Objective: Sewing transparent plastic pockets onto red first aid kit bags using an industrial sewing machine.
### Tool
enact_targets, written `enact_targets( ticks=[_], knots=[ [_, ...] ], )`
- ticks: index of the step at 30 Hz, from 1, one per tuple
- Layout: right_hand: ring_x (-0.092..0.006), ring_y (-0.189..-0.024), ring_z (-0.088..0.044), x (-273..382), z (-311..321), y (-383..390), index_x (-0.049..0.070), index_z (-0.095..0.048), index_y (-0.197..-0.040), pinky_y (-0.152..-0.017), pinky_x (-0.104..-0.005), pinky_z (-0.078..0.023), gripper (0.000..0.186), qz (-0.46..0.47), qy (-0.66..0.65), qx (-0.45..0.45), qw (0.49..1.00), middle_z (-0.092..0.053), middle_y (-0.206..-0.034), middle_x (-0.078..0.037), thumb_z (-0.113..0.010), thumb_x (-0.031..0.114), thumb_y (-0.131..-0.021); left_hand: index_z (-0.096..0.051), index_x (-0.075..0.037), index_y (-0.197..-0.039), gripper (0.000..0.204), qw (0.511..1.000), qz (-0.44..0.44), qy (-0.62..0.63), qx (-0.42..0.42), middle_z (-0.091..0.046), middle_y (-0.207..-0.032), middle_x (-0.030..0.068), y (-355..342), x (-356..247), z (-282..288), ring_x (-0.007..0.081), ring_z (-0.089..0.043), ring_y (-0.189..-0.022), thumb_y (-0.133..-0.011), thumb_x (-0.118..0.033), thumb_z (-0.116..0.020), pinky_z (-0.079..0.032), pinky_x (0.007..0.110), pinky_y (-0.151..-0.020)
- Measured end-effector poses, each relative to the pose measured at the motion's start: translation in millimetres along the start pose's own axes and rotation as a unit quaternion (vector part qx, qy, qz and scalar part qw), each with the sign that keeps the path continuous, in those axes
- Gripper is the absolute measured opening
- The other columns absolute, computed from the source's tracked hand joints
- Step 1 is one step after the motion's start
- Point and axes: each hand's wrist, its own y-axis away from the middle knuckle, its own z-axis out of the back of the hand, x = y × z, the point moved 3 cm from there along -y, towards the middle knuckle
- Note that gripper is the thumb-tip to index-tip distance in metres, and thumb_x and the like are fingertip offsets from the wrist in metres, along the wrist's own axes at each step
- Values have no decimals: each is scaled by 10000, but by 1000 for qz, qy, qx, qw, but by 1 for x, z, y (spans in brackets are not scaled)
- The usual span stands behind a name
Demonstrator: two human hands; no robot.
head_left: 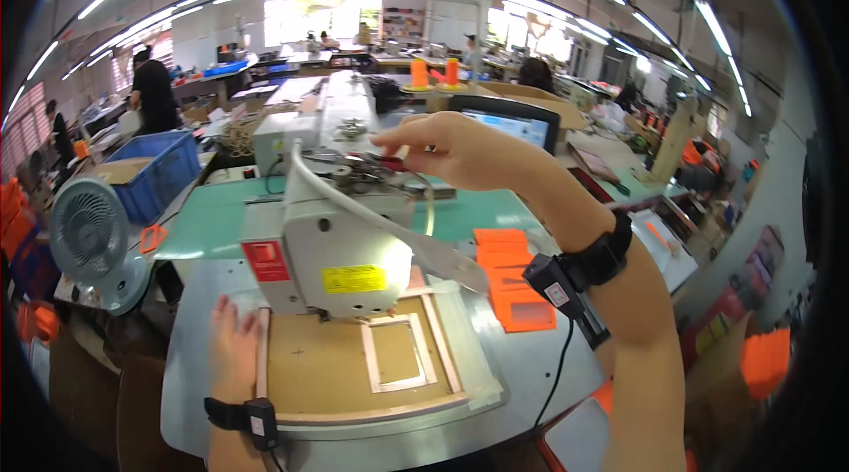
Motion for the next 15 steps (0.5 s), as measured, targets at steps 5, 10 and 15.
enact_targets(
  ticks=[5,10,15],
  knots=[
    [-270,-811,-628,-12,11,96,7,-676,-914,-741,-365,-496,116,-148,102,18,984,-649,-832,-117,-684,98,-841,-452,-189,-1413,414,976,-119,-140,-117,-451,-1234,27,28,-49,-15,177,-426,-1117,-1006,-201,-527,-349,432,-1028],
    [-308,-977,-625,-51,-34,273,48,-644,-979,-835,-406,-498,261,-384,185,165,890,-627,-1007,-113,-744,205,-796,-472,-173,-1416,438,979,-139,-120,-92,-434,-1333,39,33,-49,-40,175,-405,-1217,-983,-185,-535,-304,444,-1075],
    [-343,-968,-612,-59,-66,326,59,-564,-1081,-824,-415,-505,478,-443,100,68,888,-544,-1116,-150,-828,252,-732,-484,-115,-1412,445,974,-136,-167,-62,-404,-1437,82,39,-46,-51,200,-460,-1242,-971,-150,-529,-385,401,-1039]
  ],
)
